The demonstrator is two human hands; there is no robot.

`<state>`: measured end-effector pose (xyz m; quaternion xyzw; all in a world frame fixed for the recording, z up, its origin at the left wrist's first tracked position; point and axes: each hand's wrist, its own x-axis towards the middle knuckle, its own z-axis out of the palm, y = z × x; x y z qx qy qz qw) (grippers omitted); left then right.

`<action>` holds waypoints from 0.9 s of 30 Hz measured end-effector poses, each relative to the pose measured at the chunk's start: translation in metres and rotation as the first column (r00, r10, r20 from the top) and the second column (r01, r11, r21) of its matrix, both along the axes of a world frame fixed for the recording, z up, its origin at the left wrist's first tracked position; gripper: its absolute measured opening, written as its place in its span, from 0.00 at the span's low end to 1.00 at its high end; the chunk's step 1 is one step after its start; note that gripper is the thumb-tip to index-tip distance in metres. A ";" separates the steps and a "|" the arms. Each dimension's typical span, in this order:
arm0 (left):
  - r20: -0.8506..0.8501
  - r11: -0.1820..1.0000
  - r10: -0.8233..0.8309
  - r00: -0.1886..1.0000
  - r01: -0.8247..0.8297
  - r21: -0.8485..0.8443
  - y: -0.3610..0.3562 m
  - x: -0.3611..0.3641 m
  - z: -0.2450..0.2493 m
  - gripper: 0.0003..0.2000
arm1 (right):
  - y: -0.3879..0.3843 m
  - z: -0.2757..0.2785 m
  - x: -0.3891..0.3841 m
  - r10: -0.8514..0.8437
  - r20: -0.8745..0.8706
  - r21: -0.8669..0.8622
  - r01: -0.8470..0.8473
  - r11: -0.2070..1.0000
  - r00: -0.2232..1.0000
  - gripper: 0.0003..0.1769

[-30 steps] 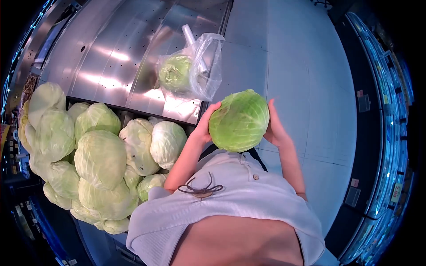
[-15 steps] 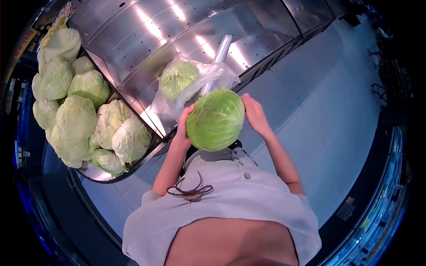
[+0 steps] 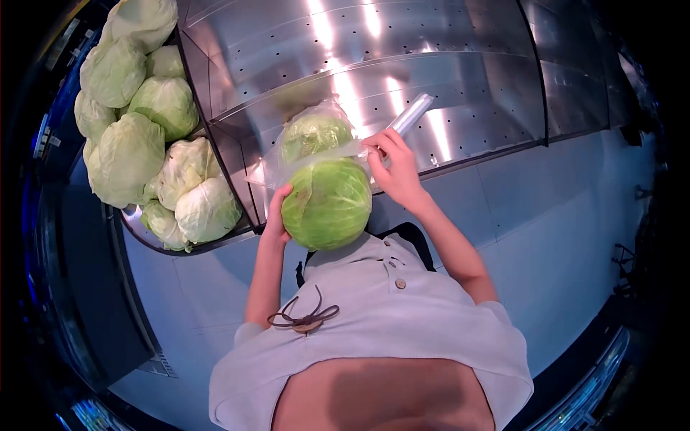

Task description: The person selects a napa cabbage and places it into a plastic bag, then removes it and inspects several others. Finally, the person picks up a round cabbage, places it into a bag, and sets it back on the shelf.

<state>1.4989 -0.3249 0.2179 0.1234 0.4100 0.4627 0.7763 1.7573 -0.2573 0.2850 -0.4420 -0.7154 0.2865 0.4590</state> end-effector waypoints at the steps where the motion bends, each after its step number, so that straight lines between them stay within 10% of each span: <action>1: -0.045 1.000 0.025 0.999 -0.025 -0.005 -0.004 -0.001 -0.002 0.28 | -0.001 0.005 -0.002 0.013 -0.033 -0.052 -0.015 0.999 0.999 0.07; 10: -0.146 0.926 0.373 0.916 -0.356 0.130 -0.032 0.059 -0.008 0.28 | 0.031 -0.018 0.027 0.250 -0.296 -0.294 -0.337 0.895 0.922 0.05; 14: -0.120 0.862 0.504 0.855 -0.491 0.122 -0.052 0.100 -0.002 0.31 | 0.034 -0.008 0.038 0.294 -0.055 -0.018 -0.296 0.955 0.954 0.13; 27: -0.012 0.448 0.889 0.458 -0.863 0.236 -0.035 0.161 0.000 0.28 | 0.009 -0.055 0.080 0.468 -0.063 0.199 -0.448 0.871 0.882 0.19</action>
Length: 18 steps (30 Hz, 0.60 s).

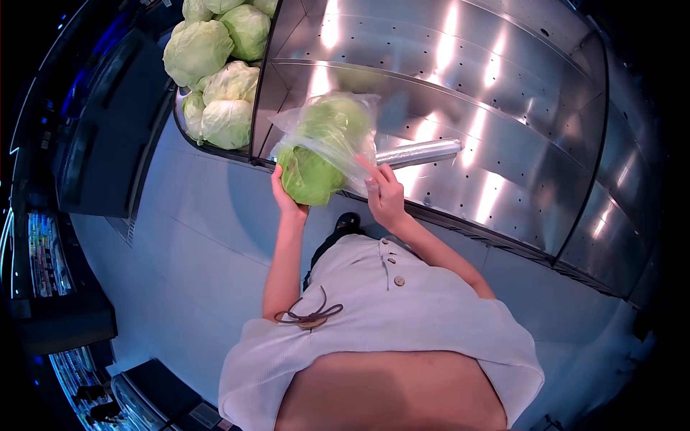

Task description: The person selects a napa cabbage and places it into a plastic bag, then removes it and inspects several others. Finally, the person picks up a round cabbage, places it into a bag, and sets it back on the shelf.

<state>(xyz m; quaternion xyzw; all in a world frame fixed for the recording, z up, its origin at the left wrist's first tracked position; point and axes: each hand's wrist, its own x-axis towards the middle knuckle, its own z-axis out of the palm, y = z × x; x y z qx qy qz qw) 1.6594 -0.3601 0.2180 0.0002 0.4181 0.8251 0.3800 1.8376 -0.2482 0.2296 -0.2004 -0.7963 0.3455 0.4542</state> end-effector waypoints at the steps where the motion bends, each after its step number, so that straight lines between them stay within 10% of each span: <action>1: -0.005 1.000 0.020 1.000 -0.020 0.020 0.004 0.000 0.001 0.28 | -0.002 -0.002 0.002 0.016 0.050 -0.026 -0.015 1.000 0.999 0.20; 10: -0.084 1.000 -0.012 0.996 0.010 -0.025 0.019 -0.025 -0.019 0.23 | -0.002 0.087 -0.010 -0.315 0.227 0.350 0.224 0.909 0.922 0.45; 18: -0.068 0.991 -0.122 0.990 0.118 -0.061 0.015 -0.022 -0.022 0.24 | 0.031 0.067 -0.060 -0.131 0.278 0.224 0.068 0.972 0.952 0.13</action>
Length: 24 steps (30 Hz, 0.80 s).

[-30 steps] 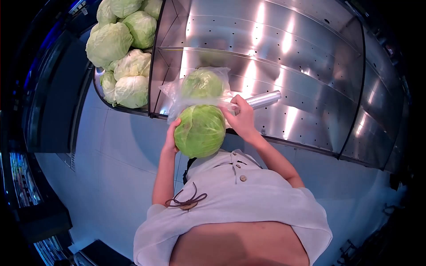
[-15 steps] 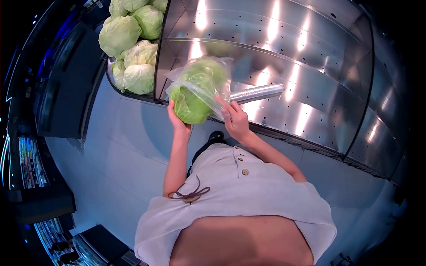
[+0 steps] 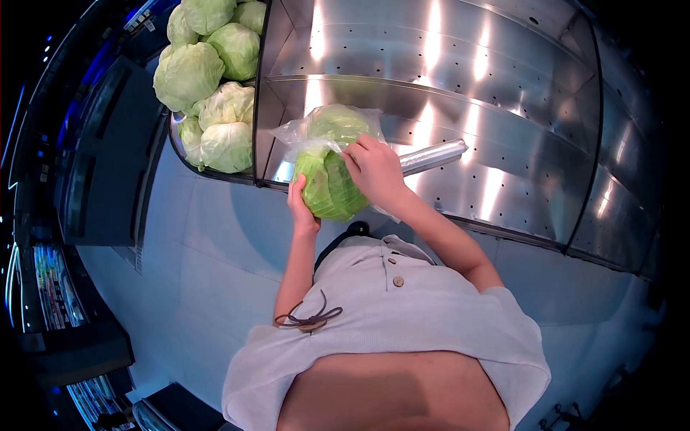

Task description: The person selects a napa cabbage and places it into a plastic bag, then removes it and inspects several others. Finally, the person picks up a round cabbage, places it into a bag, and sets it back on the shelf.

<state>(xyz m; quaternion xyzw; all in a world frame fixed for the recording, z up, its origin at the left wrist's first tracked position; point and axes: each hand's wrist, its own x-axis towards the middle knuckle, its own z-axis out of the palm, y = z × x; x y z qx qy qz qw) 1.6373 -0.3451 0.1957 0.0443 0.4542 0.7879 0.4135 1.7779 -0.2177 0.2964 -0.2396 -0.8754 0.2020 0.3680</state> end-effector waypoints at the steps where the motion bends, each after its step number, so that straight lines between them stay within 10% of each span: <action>1: -0.006 1.000 -0.010 1.000 0.010 -0.007 0.000 0.000 0.002 0.24 | 0.003 0.000 -0.002 -0.015 -0.015 0.031 0.016 0.999 1.000 0.09; 7: 0.044 0.995 -0.084 0.995 0.086 -0.050 0.001 -0.003 -0.007 0.22 | -0.006 0.012 -0.025 0.312 -0.309 0.120 -0.288 0.950 0.899 0.07; 11: -0.282 0.992 -0.058 0.958 0.088 0.093 -0.004 0.014 -0.039 0.21 | -0.022 0.014 -0.020 0.649 -0.071 0.271 -0.612 0.743 0.758 0.11; 13: -0.298 0.982 -0.022 0.954 0.077 0.174 0.000 0.020 -0.027 0.21 | -0.019 0.012 -0.010 0.598 0.013 0.232 -0.584 0.777 0.801 0.14; 16: 0.135 0.995 0.037 0.990 -0.048 0.083 0.009 0.019 0.018 0.23 | -0.005 0.015 0.011 0.453 0.065 0.155 -0.458 0.875 0.889 0.25; 21: 0.027 1.000 0.019 0.999 -0.019 -0.017 0.017 0.000 0.027 0.25 | 0.003 0.013 0.036 -0.106 0.171 0.177 0.075 0.981 0.980 0.47; 24: 0.025 0.998 -0.003 1.000 0.005 -0.060 0.020 -0.010 0.037 0.26 | 0.008 -0.004 0.047 0.038 0.212 -0.276 0.022 0.961 0.976 0.31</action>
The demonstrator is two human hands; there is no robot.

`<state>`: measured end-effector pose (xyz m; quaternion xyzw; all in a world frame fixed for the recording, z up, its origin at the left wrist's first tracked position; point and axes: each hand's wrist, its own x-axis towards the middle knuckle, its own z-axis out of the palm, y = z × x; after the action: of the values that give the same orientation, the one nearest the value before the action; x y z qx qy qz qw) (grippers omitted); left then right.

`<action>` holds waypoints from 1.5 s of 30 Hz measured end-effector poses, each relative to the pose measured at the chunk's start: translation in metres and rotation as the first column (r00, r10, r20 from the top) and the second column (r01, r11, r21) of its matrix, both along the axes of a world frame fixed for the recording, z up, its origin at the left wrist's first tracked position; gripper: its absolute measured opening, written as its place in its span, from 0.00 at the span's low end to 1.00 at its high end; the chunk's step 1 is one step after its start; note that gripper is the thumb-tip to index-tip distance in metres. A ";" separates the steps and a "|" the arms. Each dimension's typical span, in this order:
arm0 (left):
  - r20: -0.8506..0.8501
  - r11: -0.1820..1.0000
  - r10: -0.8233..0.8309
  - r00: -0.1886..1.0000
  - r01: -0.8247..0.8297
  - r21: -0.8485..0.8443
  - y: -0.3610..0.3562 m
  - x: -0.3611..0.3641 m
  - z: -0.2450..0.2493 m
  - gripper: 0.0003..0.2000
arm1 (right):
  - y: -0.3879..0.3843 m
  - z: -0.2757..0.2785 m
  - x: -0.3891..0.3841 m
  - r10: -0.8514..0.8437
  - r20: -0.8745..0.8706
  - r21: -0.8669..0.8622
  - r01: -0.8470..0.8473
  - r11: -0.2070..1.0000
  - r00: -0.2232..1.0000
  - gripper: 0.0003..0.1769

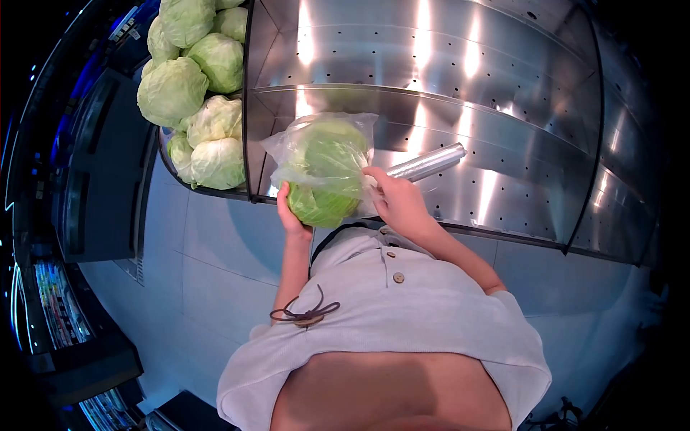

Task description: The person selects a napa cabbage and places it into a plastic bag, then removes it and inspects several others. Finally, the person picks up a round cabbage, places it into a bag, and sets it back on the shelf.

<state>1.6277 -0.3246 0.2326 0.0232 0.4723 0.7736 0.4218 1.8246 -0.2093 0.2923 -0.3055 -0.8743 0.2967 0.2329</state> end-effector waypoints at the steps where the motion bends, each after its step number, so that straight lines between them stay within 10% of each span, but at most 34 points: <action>1: 0.008 1.000 -0.009 1.000 0.010 -0.015 0.001 -0.004 0.002 0.26 | -0.002 -0.005 0.003 0.052 0.031 -0.236 -0.043 0.971 0.998 0.27; 4: 0.041 0.999 0.027 0.999 -0.026 -0.028 0.004 -0.014 -0.002 0.26 | -0.009 -0.019 0.006 0.209 -0.220 0.103 -0.190 0.976 0.953 0.16; 14: 0.057 0.998 0.061 0.997 -0.063 0.030 0.039 -0.023 -0.012 0.25 | -0.010 -0.021 -0.018 0.229 -0.391 0.195 -0.163 0.967 0.892 0.11; 21: -0.252 0.995 0.019 0.967 -0.043 -0.090 0.065 -0.025 0.006 0.28 | 0.005 -0.010 -0.023 -0.062 -0.526 0.216 0.204 0.955 0.848 0.08; 29: -0.303 0.990 -0.061 0.951 0.019 -0.140 0.071 -0.038 0.016 0.26 | -0.013 0.050 -0.051 -0.164 -0.398 0.080 0.212 0.974 0.902 0.31; 35: -0.365 0.984 -0.145 0.920 0.096 -0.150 0.071 -0.046 0.013 0.24 | 0.007 0.024 -0.100 -0.179 -0.121 0.129 0.194 0.972 0.976 0.17; 38: -0.337 0.992 -0.118 0.934 0.093 -0.088 0.076 -0.061 -0.012 0.23 | 0.001 0.042 -0.123 0.022 -0.461 0.283 0.123 0.951 0.887 0.08; 45: -0.582 0.997 -0.070 0.810 0.075 -0.015 0.086 -0.074 -0.002 0.24 | -0.031 0.045 -0.142 0.410 -0.569 0.265 -0.312 0.912 0.713 0.10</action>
<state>1.5534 -0.2387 0.2302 0.2783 0.5738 0.7150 0.2863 1.6827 -0.2402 0.3371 0.0030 -0.8130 0.3527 0.4633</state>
